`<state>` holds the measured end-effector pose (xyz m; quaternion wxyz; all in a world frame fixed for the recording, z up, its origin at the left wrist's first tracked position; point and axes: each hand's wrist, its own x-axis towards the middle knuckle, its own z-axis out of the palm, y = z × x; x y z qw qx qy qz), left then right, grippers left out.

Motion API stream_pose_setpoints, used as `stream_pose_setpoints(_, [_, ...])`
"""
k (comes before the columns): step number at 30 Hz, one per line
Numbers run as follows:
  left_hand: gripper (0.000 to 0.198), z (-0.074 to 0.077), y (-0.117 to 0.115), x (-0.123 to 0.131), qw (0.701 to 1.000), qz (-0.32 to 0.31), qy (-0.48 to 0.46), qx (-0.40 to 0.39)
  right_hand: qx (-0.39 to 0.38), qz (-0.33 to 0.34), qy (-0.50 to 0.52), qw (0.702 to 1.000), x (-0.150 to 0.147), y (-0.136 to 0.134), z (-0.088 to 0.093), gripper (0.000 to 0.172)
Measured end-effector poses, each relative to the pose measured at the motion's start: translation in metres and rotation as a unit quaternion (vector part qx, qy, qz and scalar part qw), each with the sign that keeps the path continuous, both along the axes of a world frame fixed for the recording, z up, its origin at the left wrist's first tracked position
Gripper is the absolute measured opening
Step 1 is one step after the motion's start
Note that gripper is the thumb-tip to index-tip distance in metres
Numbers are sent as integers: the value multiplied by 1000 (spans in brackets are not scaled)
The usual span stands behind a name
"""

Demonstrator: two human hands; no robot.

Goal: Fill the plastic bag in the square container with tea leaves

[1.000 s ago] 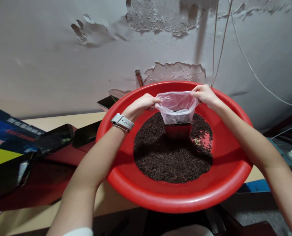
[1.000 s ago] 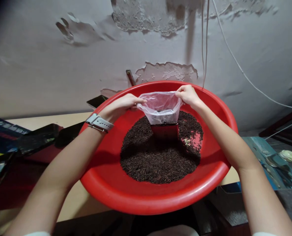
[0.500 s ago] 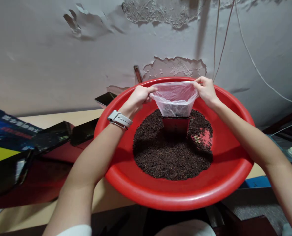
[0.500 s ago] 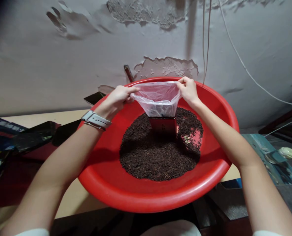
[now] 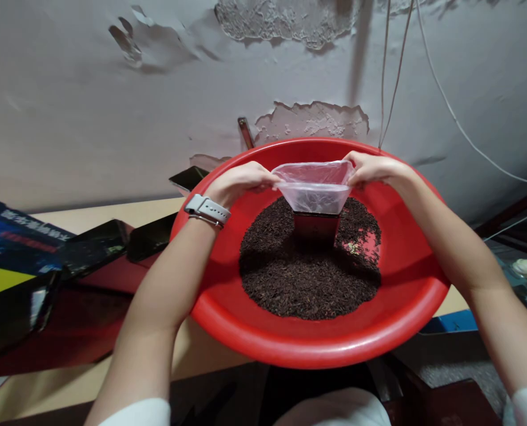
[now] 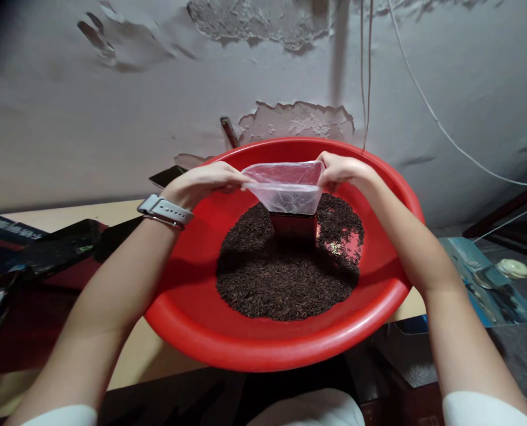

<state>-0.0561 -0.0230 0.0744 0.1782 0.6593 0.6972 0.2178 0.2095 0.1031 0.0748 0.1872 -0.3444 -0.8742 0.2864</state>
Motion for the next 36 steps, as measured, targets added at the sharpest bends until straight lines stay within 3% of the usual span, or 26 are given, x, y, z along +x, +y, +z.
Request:
stream_pose_setpoints(3, [34,2,0,-2,998,53,-40,-5,-45,3,-53,998,8,7,10,19])
stream_pose_setpoints(6, [30,2,-2,2,995,77,-47,-33,-42,-30,-84,995,11,6,14,11])
stream_pose_setpoints(9, [30,-3,-1,12,996,92,-4,12,-37,-62,-99,992,6,1,10,7])
stream_pose_setpoints(14, [26,-12,4,28,978,164,67,114,125,-100,-39,986,-9,-4,-4,16])
stream_pose_setpoints(19, [17,-4,-8,40,950,208,177,149,212,-118,-18,970,-16,-5,-12,22])
stream_pose_setpoints(21, [18,-2,-12,48,937,151,233,211,272,-127,-15,954,-20,-11,-12,21])
stream_pose_setpoints(23, [20,-5,-13,54,935,22,268,232,332,-77,-8,940,-24,-22,-11,21])
stream_pose_setpoints(25, [24,-9,-12,57,937,-116,285,168,354,10,-42,934,-27,-33,-8,22])
stream_pose_setpoints(27, [26,-12,-13,58,932,-191,298,80,336,80,-122,931,-28,-45,-4,20])
stream_pose_setpoints(30, [14,-8,-23,58,918,-233,321,30,266,130,-247,923,-21,-60,5,10])
stream_pose_setpoints(33, [24,-1,-42,64,910,-259,321,43,206,132,-320,915,-11,-76,16,18])
stream_pose_setpoints(36, [24,-1,-57,73,910,-251,327,43,193,126,-370,900,-3,-95,26,11])
